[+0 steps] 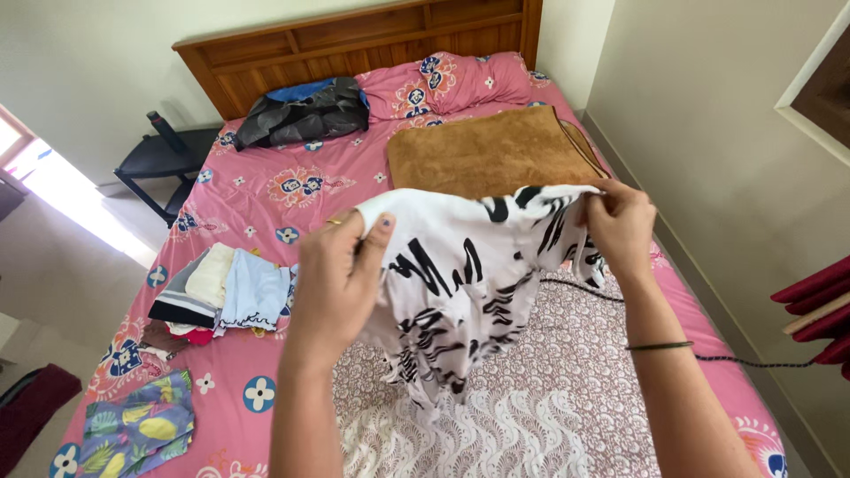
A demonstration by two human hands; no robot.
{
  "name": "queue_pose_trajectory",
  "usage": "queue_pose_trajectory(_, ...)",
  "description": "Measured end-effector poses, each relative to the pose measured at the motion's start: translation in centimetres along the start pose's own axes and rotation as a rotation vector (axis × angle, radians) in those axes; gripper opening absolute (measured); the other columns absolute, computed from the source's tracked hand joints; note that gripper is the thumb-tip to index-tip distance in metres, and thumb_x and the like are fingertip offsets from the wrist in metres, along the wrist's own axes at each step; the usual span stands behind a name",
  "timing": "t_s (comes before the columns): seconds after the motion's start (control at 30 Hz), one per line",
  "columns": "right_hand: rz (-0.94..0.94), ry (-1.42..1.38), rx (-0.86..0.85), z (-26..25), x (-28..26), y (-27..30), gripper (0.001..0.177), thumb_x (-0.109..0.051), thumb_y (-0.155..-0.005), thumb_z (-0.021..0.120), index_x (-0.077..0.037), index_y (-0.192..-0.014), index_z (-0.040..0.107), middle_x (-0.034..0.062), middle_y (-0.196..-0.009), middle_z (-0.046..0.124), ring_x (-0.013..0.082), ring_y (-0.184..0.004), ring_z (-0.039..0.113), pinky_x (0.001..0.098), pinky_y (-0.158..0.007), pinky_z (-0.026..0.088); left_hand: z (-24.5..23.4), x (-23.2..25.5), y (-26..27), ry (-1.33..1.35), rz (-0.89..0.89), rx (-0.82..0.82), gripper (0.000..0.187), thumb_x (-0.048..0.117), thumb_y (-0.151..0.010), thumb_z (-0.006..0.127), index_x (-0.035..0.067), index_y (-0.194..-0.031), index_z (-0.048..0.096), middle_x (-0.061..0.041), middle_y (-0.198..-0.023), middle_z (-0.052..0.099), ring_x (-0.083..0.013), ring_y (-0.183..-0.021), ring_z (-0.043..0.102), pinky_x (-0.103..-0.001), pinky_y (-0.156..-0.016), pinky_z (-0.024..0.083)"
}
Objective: The person irons a white and black patterned shirt on a bed using an iron and then folds it by hand before placing it with other clothes.
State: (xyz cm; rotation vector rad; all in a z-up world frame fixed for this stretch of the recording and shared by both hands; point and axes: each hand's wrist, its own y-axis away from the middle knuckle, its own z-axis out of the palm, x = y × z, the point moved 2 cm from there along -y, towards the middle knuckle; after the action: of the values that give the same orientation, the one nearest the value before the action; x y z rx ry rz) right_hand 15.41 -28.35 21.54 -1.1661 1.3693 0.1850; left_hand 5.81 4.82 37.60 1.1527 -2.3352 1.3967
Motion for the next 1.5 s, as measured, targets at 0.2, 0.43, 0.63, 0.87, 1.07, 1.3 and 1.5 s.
queue_pose_trajectory(0.2,-0.197,-0.402,-0.091,2.3,-6.9,7.2,0.029,-0.003,-0.098,0.066,0.002,-0.126,0.059,0.0083,-0.097,0.075,0.0104,-0.086,0.071,0.0238,-0.075,0.056,4.0,-0.9,-0.7,0.016,0.044,-0.059,0.035,0.028,-0.108,0.053,-0.004,-0.095,0.06,-0.022,-0.089,0.063,-0.034,-0.081,0.062,-0.044,-0.074,0.045)
queue_pose_trajectory(0.43,-0.198,-0.329,-0.111,7.0,-7.0,20.7,0.018,0.001,-0.083,0.071,0.001,-0.099,0.065,0.0079,-0.084,0.072,0.0125,-0.069,0.07,0.0258,-0.063,0.057,3.7,-0.2,-2.0,0.129,0.155,-0.037,0.025,0.01,-0.1,0.043,-0.009,-0.11,0.056,-0.028,-0.109,0.061,-0.0422,-0.1,0.061,-0.047,-0.092,0.048)
queue_pose_trajectory(0.63,-0.334,-0.121,0.021,8.4,-9.1,22.2,0.076,-0.026,-0.067,0.088,0.009,-0.122,0.049,0.022,-0.121,0.053,0.0321,-0.112,0.055,0.0443,-0.093,0.047,3.3,1.0,-3.0,-0.142,0.136,0.088,0.031,0.004,-0.092,0.048,-0.013,-0.114,0.061,-0.034,-0.107,0.062,-0.0487,-0.099,0.062,-0.054,-0.089,0.048)
queue_pose_trajectory(0.87,-0.122,-0.209,0.015,7.2,-6.9,18.1,0.018,0.002,-0.079,0.071,-0.001,-0.096,0.066,0.0065,-0.084,0.067,0.0176,-0.075,0.07,0.0311,-0.069,0.056,4.0,-0.8,-2.9,-0.186,-0.128,0.039,0.028,0.008,-0.088,0.061,-0.01,-0.109,0.06,-0.03,-0.107,0.063,-0.047,-0.096,0.064,-0.053,-0.082,0.05)
queue_pose_trajectory(1.07,-0.202,-0.257,-0.299,4.4,-8.2,18.7,0.013,0.0,-0.069,0.07,-0.001,-0.082,0.068,0.0072,-0.072,0.066,0.0164,-0.063,0.068,0.0297,-0.056,0.052,7.4,-8.8,-1.2,-0.118,-0.026,0.306,0.054,0.002,-0.088,0.069,-0.011,-0.137,0.052,-0.029,-0.127,0.059,-0.0431,-0.112,0.062,-0.048,-0.094,0.05)
queue_pose_trajectory(1.3,-0.489,-0.222,-0.161,1.3,-14.0,13.2,0.06,-0.019,-0.077,0.076,0.007,-0.125,0.053,0.0205,-0.115,0.06,0.0299,-0.108,0.059,0.0383,-0.094,0.047,8.8,-11.0,-0.1,0.544,-0.27,-0.18,0.018,0.001,-0.101,0.061,-0.005,-0.111,0.074,-0.005,-0.095,0.076,-0.0078,-0.084,0.066,-0.025,-0.075,0.054)
queue_pose_trajectory(1.5,-0.215,-0.298,-0.322,4.0,-13.6,10.2,0.03,-0.008,-0.087,0.069,0.001,-0.116,0.066,0.0097,-0.1,0.076,0.0157,-0.093,0.073,0.0315,-0.08,0.059,7.9,-8.1,0.1,0.696,-0.295,-0.311,0.011,0.002,-0.096,0.068,-0.002,-0.106,0.073,-0.002,-0.093,0.077,-0.0053,-0.085,0.069,-0.022,-0.077,0.055)
